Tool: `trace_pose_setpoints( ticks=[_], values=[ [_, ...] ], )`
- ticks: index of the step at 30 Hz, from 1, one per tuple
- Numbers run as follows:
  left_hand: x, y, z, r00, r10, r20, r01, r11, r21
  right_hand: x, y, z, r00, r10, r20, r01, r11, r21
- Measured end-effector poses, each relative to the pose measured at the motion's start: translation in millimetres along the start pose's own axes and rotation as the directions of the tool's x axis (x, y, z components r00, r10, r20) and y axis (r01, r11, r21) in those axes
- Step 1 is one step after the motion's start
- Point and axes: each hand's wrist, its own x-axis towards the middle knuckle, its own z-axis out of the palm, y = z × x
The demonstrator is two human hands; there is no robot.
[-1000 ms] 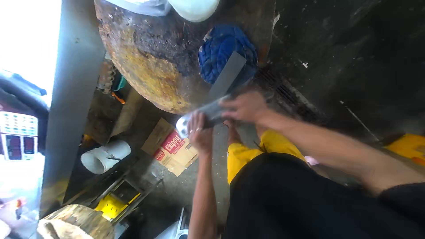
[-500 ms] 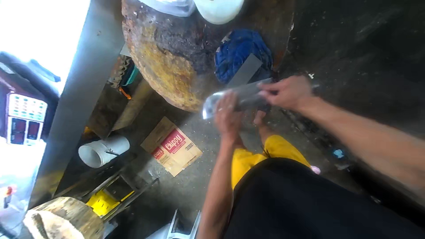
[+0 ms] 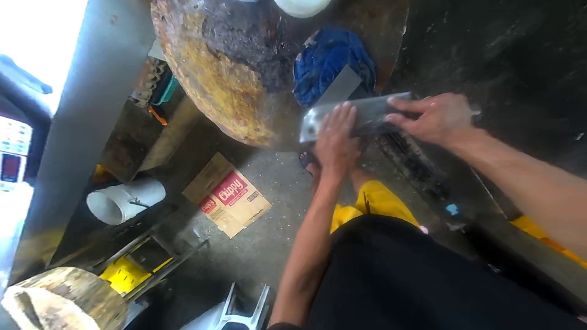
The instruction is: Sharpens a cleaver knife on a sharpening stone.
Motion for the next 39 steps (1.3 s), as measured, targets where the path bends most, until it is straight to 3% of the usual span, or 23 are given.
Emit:
trace_pose_setpoints(
  ticks=[2,4,6,8,13,15,18,21,23,25,30,32,35,37,39],
  values=[
    [-44,-47,-45,0.996,-0.078,0.034,0.077,0.997,0.024,7,-56,36,0.993,-0.08,0.092,0.077,0.996,0.044],
    [-88,-97,-81,0.983,-0.177,-0.047,0.182,0.973,0.141,13,-117,74,0.96,-0.212,0.184,0.197,0.976,0.095],
    [-107,-117,-90,0.967,-0.219,-0.129,0.239,0.958,0.162,17,-142,90,0.915,-0.317,0.248,0.294,0.947,0.126],
    [-96,-96,-76,0.969,-0.199,-0.148,0.219,0.967,0.13,12,-120,82,0.92,-0.312,0.238,0.287,0.948,0.135],
    [5,9,15,0.996,0.029,-0.09,-0.03,1.0,-0.008,-16,13,-1,0.999,0.028,0.024,-0.029,1.0,0.012],
    [29,23,34,0.991,0.109,-0.073,-0.114,0.992,-0.061,-19,33,-19,0.996,0.059,-0.071,-0.062,0.998,-0.032],
    [-13,-23,-19,0.997,0.011,0.072,-0.009,1.0,-0.02,-5,-23,15,1.0,-0.015,-0.002,0.015,1.0,-0.01],
    [-81,-107,-79,0.984,-0.152,-0.096,0.163,0.979,0.122,20,-121,79,0.962,-0.202,0.182,0.186,0.977,0.102],
    [-103,-119,-94,0.958,-0.222,-0.182,0.253,0.952,0.173,21,-149,95,0.905,-0.318,0.283,0.277,0.944,0.177],
    [-84,-100,-78,0.959,-0.198,-0.204,0.228,0.964,0.137,23,-126,84,0.911,-0.32,0.26,0.278,0.942,0.186],
    [20,10,26,0.988,0.025,-0.15,-0.027,1.0,-0.011,3,23,-6,1.0,-0.006,0.03,0.005,0.999,0.035],
    [51,29,49,0.983,0.105,-0.148,-0.112,0.993,-0.042,5,50,-28,0.998,0.045,-0.054,-0.046,0.999,-0.013],
    [9,-14,5,0.995,0.017,-0.095,-0.016,1.0,0.006,20,-5,4,0.999,-0.031,0.024,0.031,1.0,0.0],
    [-68,-77,-49,0.984,-0.114,-0.141,0.125,0.989,0.075,27,-83,57,0.966,-0.194,0.17,0.187,0.981,0.061],
    [-147,-119,-104,0.934,-0.278,-0.227,0.316,0.936,0.156,22,-164,103,0.878,-0.375,0.298,0.328,0.924,0.197]
  ],
)
